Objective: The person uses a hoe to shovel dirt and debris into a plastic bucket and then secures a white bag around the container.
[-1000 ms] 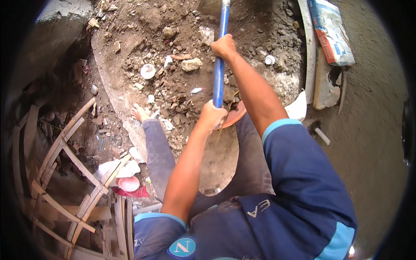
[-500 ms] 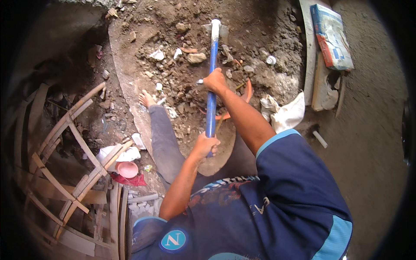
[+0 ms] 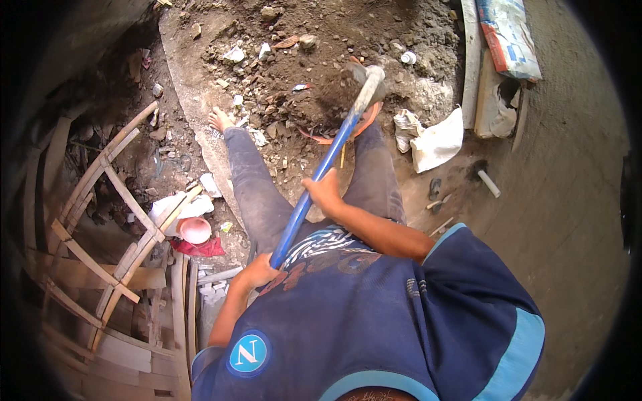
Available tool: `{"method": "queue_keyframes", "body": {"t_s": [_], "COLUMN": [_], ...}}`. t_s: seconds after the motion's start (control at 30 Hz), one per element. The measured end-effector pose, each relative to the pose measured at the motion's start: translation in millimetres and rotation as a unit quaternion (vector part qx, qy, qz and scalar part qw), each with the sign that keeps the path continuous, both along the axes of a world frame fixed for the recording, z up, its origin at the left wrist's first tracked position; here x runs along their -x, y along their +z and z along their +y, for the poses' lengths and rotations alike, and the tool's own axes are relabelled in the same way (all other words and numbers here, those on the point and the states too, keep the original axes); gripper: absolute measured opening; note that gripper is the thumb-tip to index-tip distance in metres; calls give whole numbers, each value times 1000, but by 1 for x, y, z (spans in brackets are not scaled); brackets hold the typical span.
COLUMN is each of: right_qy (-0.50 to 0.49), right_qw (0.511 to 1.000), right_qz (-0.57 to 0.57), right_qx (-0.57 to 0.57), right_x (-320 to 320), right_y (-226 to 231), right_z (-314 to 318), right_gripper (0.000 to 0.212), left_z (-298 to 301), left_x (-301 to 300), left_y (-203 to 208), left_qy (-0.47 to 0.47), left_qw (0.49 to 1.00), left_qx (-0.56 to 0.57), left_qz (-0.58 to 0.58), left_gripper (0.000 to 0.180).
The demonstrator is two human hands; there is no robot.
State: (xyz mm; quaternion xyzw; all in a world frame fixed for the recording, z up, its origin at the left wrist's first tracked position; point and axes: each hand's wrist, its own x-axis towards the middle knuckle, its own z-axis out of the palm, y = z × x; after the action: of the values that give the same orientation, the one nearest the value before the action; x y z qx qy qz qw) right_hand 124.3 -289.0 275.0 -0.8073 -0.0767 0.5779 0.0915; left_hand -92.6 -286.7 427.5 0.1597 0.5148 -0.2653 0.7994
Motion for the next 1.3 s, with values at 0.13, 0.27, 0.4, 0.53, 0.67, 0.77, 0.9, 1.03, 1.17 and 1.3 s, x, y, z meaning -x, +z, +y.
{"method": "queue_keyframes", "body": {"t_s": [0.13, 0.27, 0.4, 0.53, 0.67, 0.77, 0.9, 1.03, 1.17, 1.3], "right_qy": [-47, -64, -46, 2, 75, 43, 176, 291, 265, 333], "right_qw": [997, 996, 999, 997, 983, 962, 957, 940, 940, 920], "right_qz": [44, 41, 23, 29, 51, 215, 130, -62, -201, -146], "right_qx": [32, 42, -17, -72, -158, -165, -193, -170, 73, 147], "right_x": [18, 4, -11, -11, -11, -19, -72, -235, -289, -372], "right_y": [14, 31, 29, 36, 9, 15, -13, -119, -55, -66], "right_z": [-30, -7, 16, 78, 140, 166, 122, -40, -120, -257], "right_gripper": [54, 51, 50, 49, 46, 43, 44, 48, 31, 28], "left_z": [-37, -33, 3, 20, 46, 52, 115, 195, 214, 217], "left_x": [56, 51, 18, 3, -31, -44, -41, -4, 89, 102], "left_y": [-8, -9, 11, 17, 13, -13, -63, -98, -79, -96], "left_qy": [-12, -43, -48, -57, 79, 271, 441, 579, 541, 549], "left_qw": [998, 998, 988, 961, 972, 951, 890, 802, 834, 828], "left_qx": [35, -12, -144, -268, -221, -144, -76, 115, 14, 45], "left_qz": [-48, -38, -14, 42, 27, 42, 90, -91, 105, 104], "left_gripper": [17, 17, 17, 17, 22, 25, 21, 8, 18, 25]}}
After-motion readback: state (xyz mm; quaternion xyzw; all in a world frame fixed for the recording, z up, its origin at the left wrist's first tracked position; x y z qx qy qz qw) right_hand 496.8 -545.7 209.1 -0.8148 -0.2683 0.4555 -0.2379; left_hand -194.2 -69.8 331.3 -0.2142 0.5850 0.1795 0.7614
